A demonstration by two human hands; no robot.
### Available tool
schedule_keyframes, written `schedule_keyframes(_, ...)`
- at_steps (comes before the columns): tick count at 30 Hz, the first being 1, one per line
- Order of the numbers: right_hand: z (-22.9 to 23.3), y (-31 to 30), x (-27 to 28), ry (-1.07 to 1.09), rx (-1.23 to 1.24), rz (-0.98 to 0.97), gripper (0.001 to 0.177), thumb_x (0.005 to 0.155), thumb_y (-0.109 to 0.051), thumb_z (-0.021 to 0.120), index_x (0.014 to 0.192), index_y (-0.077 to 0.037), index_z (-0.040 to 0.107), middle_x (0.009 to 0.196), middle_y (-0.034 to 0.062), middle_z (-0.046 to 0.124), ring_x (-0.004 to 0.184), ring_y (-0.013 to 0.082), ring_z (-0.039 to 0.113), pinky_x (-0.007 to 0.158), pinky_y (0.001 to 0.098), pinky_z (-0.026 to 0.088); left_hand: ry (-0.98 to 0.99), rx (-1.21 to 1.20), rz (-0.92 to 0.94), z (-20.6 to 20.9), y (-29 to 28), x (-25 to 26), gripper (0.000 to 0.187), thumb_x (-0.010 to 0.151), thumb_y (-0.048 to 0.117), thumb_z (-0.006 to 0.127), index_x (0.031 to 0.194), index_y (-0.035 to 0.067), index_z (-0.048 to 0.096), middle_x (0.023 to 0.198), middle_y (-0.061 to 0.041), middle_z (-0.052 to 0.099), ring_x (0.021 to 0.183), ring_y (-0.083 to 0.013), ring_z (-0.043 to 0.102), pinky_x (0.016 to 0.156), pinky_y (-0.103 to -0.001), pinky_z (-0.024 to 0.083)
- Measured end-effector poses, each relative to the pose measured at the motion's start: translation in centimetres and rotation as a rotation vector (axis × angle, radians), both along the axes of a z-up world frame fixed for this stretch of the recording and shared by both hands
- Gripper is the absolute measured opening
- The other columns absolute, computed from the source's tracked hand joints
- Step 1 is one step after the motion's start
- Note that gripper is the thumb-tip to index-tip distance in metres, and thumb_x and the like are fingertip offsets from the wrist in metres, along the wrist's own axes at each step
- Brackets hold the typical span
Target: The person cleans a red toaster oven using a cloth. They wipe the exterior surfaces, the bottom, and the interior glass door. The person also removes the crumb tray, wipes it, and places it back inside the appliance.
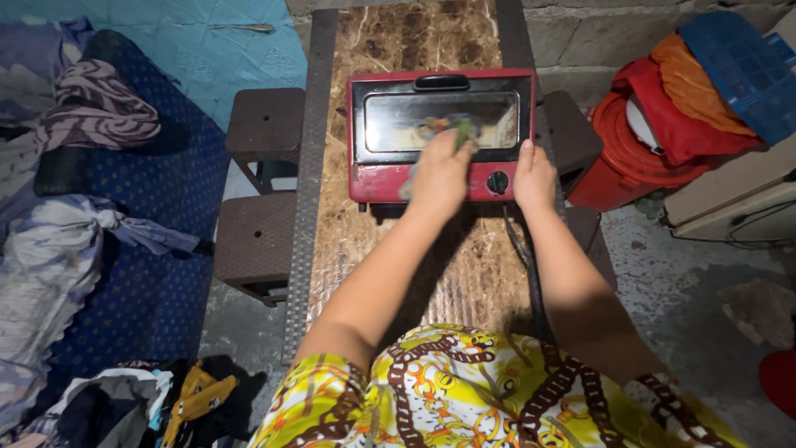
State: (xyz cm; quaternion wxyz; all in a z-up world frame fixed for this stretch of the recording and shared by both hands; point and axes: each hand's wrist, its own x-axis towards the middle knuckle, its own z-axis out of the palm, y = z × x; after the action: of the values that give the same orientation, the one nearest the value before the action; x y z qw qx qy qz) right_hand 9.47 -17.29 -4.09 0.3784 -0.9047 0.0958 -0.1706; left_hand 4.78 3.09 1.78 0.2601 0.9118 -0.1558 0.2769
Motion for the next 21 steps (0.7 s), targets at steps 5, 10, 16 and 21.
schedule_keyframes(5, -0.3, -0.2, 0.3, -0.036, 0.000, 0.029, 0.059, 0.109, -0.050, 0.035, 0.111, -0.001, 0.068, 0.100, 0.0331, 0.069, 0.099, 0.0533, 0.064, 0.087, 0.0586, 0.049, -0.042, 0.034, -0.131, 1.2, -6.2, 3.4, 0.033, 0.090, 0.016, 0.056, 0.117, 0.005, 0.072, 0.133, -0.021, 0.060, 0.130, -0.0386, 0.052, 0.110, -0.050, 0.040)
schedule_keyframes(10, -0.6, -0.4, 1.9, -0.009, -0.032, 0.037, 0.061, 0.111, -0.050, 0.033, 0.108, 0.000, 0.068, 0.101, 0.0334, 0.069, 0.101, 0.0546, 0.063, 0.089, 0.0600, 0.048, 0.096, 0.225, -0.041, 2.3, -6.4, 7.6, 0.030, 0.095, 0.023, 0.054, 0.118, 0.008, 0.068, 0.141, -0.017, 0.058, 0.138, -0.0328, 0.050, 0.119, -0.047, 0.037)
schedule_keyframes(16, -0.3, -0.4, 2.6, 0.008, -0.041, 0.029, 0.060, 0.110, -0.049, 0.034, 0.106, -0.001, 0.069, 0.101, 0.0328, 0.068, 0.100, 0.0554, 0.062, 0.088, 0.0611, 0.047, 0.035, 0.177, -0.007, 1.7, -6.0, 8.3, 0.040, 0.093, 0.022, 0.055, 0.131, 0.014, 0.063, 0.148, -0.016, 0.052, 0.144, -0.0319, 0.044, 0.120, -0.051, 0.033)
schedule_keyframes(21, -0.7, -0.4, 1.7, -0.012, 0.008, 0.021, 0.059, 0.109, -0.050, 0.035, 0.106, -0.001, 0.068, 0.101, 0.0321, 0.069, 0.101, 0.0533, 0.064, 0.089, 0.0594, 0.048, 0.087, 0.196, 0.011, 2.8, -3.0, 5.6, 0.054, 0.087, 0.024, 0.061, 0.141, 0.021, 0.058, 0.153, -0.014, 0.048, 0.145, -0.0290, 0.041, 0.117, -0.058, 0.030)
